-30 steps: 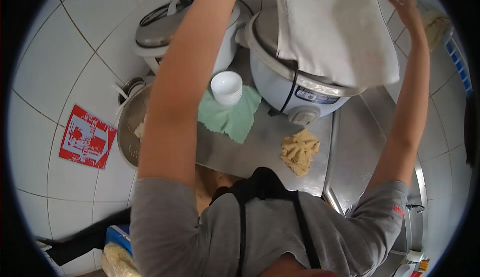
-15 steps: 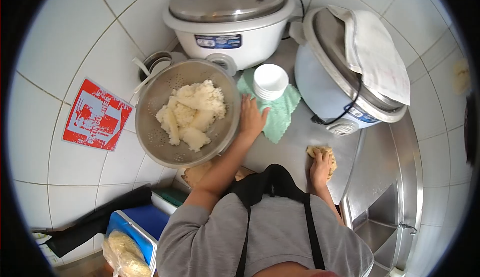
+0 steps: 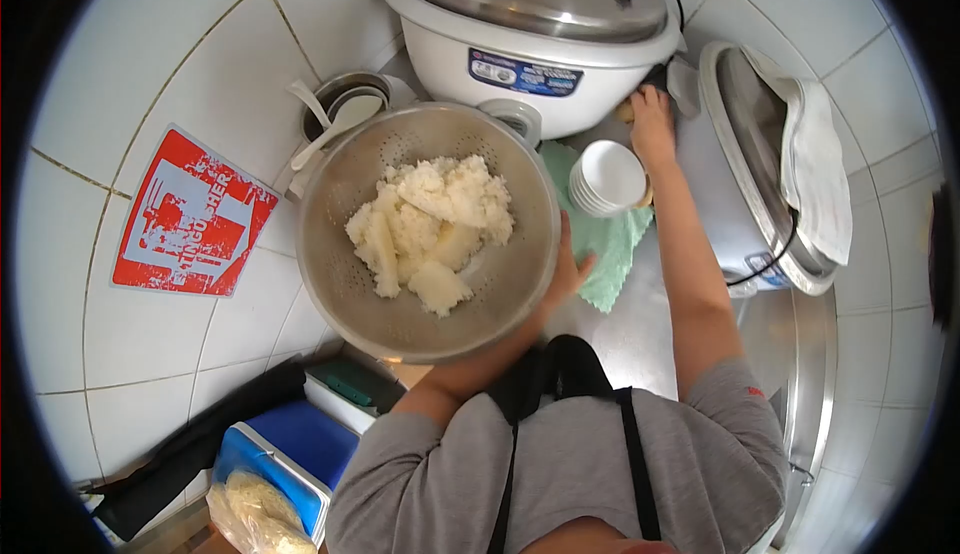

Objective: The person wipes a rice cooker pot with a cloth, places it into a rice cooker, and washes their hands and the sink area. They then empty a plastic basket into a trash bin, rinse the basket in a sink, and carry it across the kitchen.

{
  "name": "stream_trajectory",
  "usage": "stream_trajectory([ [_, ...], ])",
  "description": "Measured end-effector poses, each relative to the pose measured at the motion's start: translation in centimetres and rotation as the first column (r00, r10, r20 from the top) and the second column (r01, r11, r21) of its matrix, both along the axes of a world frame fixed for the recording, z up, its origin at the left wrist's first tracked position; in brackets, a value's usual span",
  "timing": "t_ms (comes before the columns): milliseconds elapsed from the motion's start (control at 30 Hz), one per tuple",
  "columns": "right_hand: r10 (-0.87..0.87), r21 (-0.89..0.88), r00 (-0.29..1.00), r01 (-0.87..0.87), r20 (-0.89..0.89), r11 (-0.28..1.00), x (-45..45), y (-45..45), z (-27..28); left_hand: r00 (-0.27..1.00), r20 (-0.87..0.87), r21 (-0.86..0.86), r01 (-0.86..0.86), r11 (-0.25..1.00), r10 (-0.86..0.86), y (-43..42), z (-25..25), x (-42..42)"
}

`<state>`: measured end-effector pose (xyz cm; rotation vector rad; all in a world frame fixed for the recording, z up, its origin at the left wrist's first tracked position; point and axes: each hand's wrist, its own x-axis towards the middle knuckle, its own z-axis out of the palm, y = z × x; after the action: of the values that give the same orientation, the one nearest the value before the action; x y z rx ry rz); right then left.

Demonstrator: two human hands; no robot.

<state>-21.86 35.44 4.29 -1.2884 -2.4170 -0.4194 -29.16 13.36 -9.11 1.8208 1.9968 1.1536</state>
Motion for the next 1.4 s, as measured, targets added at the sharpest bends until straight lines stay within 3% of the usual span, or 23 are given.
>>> stream_trajectory([
  [67,-0.125,-0.234,0.963,0.182,0.238,0.955,-0.8,5.4,-5.3,0.999,0.031,-0.001,-0.007,1.0,0.007,-0.4,0.6,0.2],
  [167,-0.157,-0.434,0.939,0.285,0.307,0.854,-1.4,8.6,-8.8,0.999,0.038,-0.014,-0.032,0.999,0.032,-0.3,2.1,-0.3],
  [533,-0.351,-0.515,0.926,0.371,0.14,0.773,-2.1,22.2,-9.1,0.997,0.065,-0.11,-0.034,0.993,0.041,-0.4,3.8,-1.5],
  [700,-0.387,-0.556,0.92,0.357,0.069,0.75,-2.6,22.7,-9.8,0.997,0.075,-0.144,-0.024,0.989,0.035,-0.7,4.4,-1.2],
  [1000,-0.418,-0.709,0.895,0.191,-0.159,0.679,-2.9,15.7,-10.2,0.998,-0.039,-0.241,-0.056,0.969,0.048,-0.2,4.9,-0.3],
  [1033,-0.421,-0.747,0.885,0.141,-0.2,0.65,-2.9,14.6,-10.2,0.999,-0.029,-0.254,-0.052,0.966,0.046,-0.1,4.4,0.0],
  [1067,-0.434,-0.786,0.869,0.091,-0.237,0.612,-2.6,13.7,-10.0,0.989,0.145,-0.143,-0.011,0.99,0.032,0.5,1.2,0.7],
  [1267,-0.388,-0.908,0.823,-0.347,-0.414,0.233,0.2,6.5,-10.1,0.992,-0.123,-0.03,-0.016,0.999,0.012,-0.2,2.8,0.1],
  [1367,-0.76,-0.789,0.492,-0.613,-0.425,0.044,1.9,5.9,-12.2,0.98,-0.195,0.026,-0.039,0.999,0.044,-0.2,2.8,0.2],
  [1400,-0.607,-0.866,0.64,-0.466,-0.471,0.18,2.6,4.6,-11.5,0.98,-0.192,0.033,-0.037,0.999,0.043,-0.2,2.7,0.2],
])
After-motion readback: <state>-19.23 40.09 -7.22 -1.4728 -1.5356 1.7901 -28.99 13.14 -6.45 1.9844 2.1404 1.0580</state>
